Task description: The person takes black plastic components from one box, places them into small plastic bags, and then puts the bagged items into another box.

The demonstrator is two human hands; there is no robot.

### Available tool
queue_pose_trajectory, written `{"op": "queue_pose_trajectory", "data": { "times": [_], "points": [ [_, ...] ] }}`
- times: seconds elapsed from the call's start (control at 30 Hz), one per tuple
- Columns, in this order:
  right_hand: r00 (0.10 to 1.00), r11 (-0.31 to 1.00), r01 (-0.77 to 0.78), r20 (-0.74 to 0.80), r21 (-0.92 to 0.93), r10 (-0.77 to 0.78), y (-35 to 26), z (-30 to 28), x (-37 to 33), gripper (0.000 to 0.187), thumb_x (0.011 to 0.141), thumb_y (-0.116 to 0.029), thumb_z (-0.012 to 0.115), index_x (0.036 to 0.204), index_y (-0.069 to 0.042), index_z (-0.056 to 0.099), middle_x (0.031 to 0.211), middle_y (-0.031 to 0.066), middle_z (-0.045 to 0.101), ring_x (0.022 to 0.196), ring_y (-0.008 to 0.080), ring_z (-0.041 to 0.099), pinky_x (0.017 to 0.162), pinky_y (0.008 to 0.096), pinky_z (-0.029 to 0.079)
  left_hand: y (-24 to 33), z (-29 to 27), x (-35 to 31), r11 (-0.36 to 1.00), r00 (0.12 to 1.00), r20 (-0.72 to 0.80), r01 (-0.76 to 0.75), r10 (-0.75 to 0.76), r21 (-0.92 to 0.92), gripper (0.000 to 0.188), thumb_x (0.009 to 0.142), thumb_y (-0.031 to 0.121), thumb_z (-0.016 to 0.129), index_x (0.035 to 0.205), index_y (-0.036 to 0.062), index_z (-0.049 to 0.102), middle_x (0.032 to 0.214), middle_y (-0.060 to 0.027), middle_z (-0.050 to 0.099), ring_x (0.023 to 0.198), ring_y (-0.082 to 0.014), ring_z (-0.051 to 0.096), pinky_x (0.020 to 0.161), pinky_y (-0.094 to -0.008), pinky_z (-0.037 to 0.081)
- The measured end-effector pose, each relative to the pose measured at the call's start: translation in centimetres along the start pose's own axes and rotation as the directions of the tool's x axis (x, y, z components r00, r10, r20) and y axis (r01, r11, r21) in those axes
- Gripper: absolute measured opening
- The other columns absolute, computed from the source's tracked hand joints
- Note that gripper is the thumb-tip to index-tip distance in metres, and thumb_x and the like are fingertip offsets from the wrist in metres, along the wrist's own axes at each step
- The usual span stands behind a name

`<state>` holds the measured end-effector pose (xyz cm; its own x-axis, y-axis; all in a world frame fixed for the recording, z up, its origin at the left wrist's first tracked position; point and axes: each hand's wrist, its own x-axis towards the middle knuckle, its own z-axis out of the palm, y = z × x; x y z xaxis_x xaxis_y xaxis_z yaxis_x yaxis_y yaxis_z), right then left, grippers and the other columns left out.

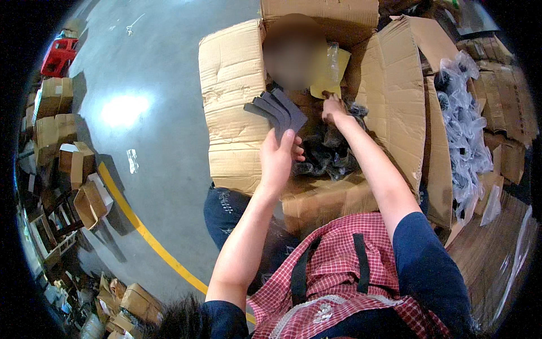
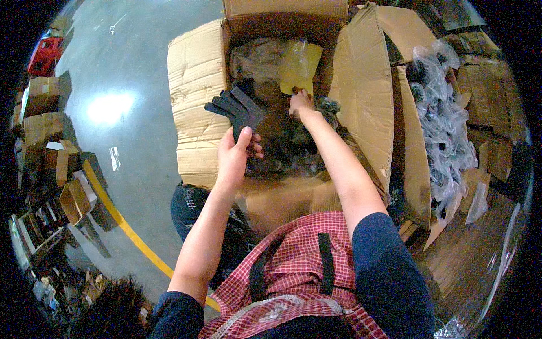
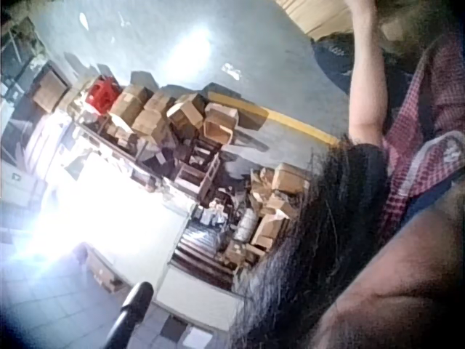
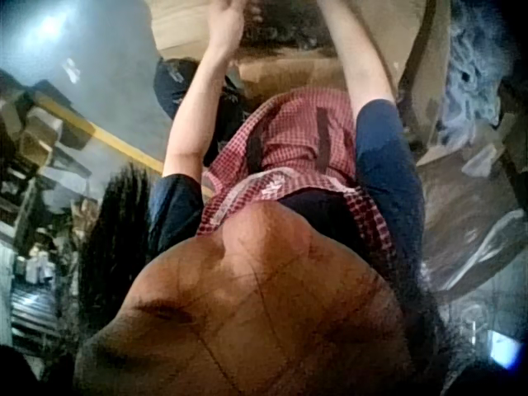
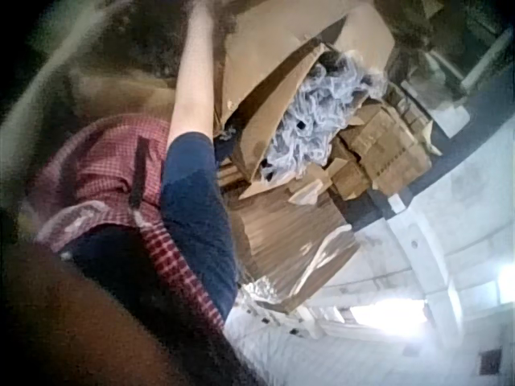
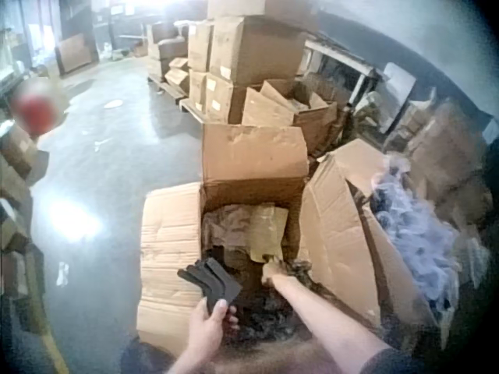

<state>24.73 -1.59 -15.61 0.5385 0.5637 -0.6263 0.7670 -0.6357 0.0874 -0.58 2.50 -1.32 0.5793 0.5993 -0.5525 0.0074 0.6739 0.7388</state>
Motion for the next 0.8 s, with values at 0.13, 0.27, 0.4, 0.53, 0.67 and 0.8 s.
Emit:
{"op": "queue_pose_trajectory", "data": {
  "times": [0.13,0.27,0.4,0.53,0.67,0.8],
  "points": [
    [0.998,0.992,0.003,-0.063,-0.129,-0.011,-0.3,-0.1,-0.1,0.044,0.079,-0.016,0.065,0.121,-0.003,0.067,0.149,0.0173,0.047,0.143,0.0342,0.035,0.119,0.0474,0.023,-0.1,0.1,-0.4,1.0,1.0,-0.03,0.004,-0.005,-0.01,0.022,0.102,0.024,0.057,0.11,0.0041,0.057,0.09,-0.0069,0.065,0.073,-0.0157,0.063,0.062,-0.0323,0.057],
    [0.743,0.557,0.526,-0.666,0.643,0.068,2.2,-3.9,-5.9,0.033,0.089,-0.01,0.062,0.119,0.002,0.062,0.113,0.0163,0.067,0.111,0.0315,0.063,0.094,0.0393,0.049,0.1,0.4,-0.5,0.991,0.998,-0.051,-0.051,0.045,-0.122,0.022,0.103,0.026,0.056,0.108,0.0046,0.058,0.091,-0.0063,0.065,0.079,-0.0178,0.066,0.073,-0.035,0.057],
    [0.8,-0.179,0.593,-0.549,0.785,0.242,2.8,-8.5,-19.8,0.038,0.081,0.006,0.066,0.118,0.001,0.056,0.113,0.0079,0.059,0.106,0.0185,0.059,0.097,0.0324,0.047,-0.2,0.6,-1.5,0.969,0.994,-0.03,-0.109,0.105,-0.223,0.021,0.103,0.026,0.055,0.108,0.0057,0.059,0.091,-0.0053,0.065,0.089,-0.0206,0.068,0.087,-0.0381,0.055],
    [0.855,-0.382,0.516,-0.435,0.766,0.282,4.2,-8.8,-29.6,0.038,0.079,0.01,0.064,0.113,-0.003,0.051,0.109,0.0086,0.057,0.101,0.0167,0.058,0.092,0.0304,0.049,1.0,2.0,-7.3,0.941,0.998,0.058,0.029,-0.01,-0.338,0.021,0.105,0.024,0.051,0.113,0.0058,0.058,0.093,-0.0037,0.063,0.104,-0.0225,0.065,0.098,-0.0473,0.049],
    [0.849,-0.45,0.527,-0.423,0.721,0.316,4.0,-7.9,-35.5,0.037,0.08,0.012,0.064,0.109,-0.006,0.051,0.108,0.0065,0.058,0.101,0.0169,0.058,0.092,0.0301,0.048,1.2,4.0,-13.4,0.872,0.974,0.219,0.058,0.057,-0.485,0.028,0.107,0.028,0.047,0.12,0.0056,0.055,0.1,-0.0034,0.061,0.113,-0.0197,0.056,0.101,-0.0498,0.047],
    [0.879,-0.488,0.476,-0.394,0.732,0.267,1.6,-4.9,-39.8,0.036,0.079,0.013,0.063,0.107,-0.007,0.051,0.108,0.0029,0.056,0.101,0.0149,0.056,0.09,0.0285,0.048,1.1,5.0,-18.1,0.823,0.985,0.164,0.045,0.06,-0.566,0.027,0.106,0.027,0.047,0.123,0.0064,0.052,0.102,-0.004,0.059,0.11,-0.0196,0.055,0.106,-0.0488,0.041]
  ]
}}
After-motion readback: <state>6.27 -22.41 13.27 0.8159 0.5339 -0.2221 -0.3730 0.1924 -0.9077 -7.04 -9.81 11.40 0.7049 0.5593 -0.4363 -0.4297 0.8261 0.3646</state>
